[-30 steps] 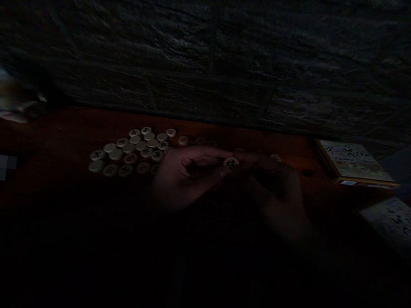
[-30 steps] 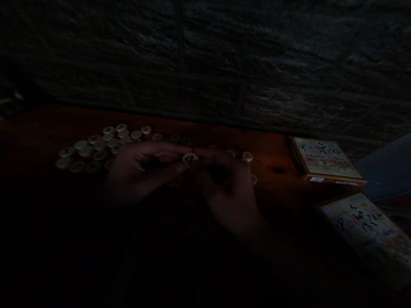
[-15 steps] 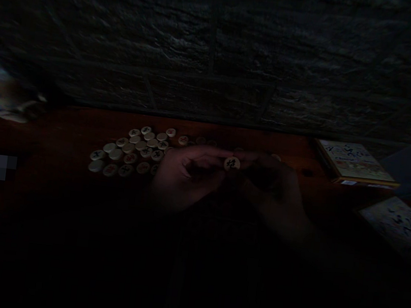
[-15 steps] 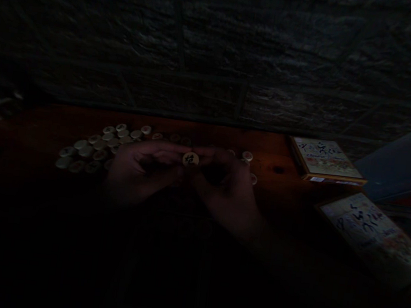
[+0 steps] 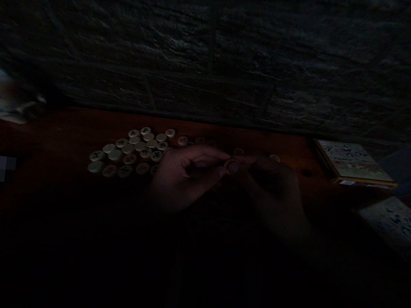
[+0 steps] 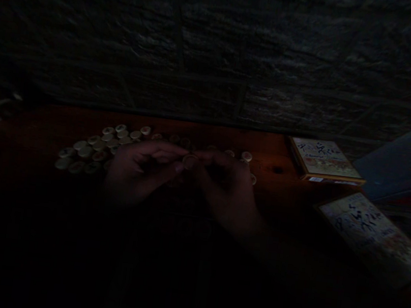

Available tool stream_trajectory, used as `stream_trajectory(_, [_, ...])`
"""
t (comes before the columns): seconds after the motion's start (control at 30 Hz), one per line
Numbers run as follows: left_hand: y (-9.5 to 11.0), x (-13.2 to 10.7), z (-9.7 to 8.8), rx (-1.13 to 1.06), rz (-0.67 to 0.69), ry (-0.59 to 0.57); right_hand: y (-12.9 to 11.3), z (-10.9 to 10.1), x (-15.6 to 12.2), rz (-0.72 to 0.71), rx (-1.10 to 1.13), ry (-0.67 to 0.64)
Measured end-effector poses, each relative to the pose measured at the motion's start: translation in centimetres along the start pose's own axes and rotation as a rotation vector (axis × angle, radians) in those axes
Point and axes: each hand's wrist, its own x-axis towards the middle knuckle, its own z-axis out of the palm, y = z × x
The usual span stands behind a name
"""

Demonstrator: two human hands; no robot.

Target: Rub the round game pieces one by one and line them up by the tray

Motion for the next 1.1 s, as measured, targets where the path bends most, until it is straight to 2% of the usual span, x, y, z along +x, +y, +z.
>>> stream_trajectory(0.27, [0.02, -0.04, -0.08, -0.001, -0.03, 0.001, 0.09, -0.06, -0.24, 0.072, 0.051, 0.023])
stream_trajectory(0.57, [0.01, -0.45, 0.12, 0.063, 0.009, -0.006, 0.22, -0.11, -0.02, -0.011, 0.042, -0.002])
stream_trajectory(1.1, [-0.26, -0.45, -0.09, 0.155, 0.065, -0.031, 0.06, -0.16, 0.12, 0.041, 0.106, -0.059])
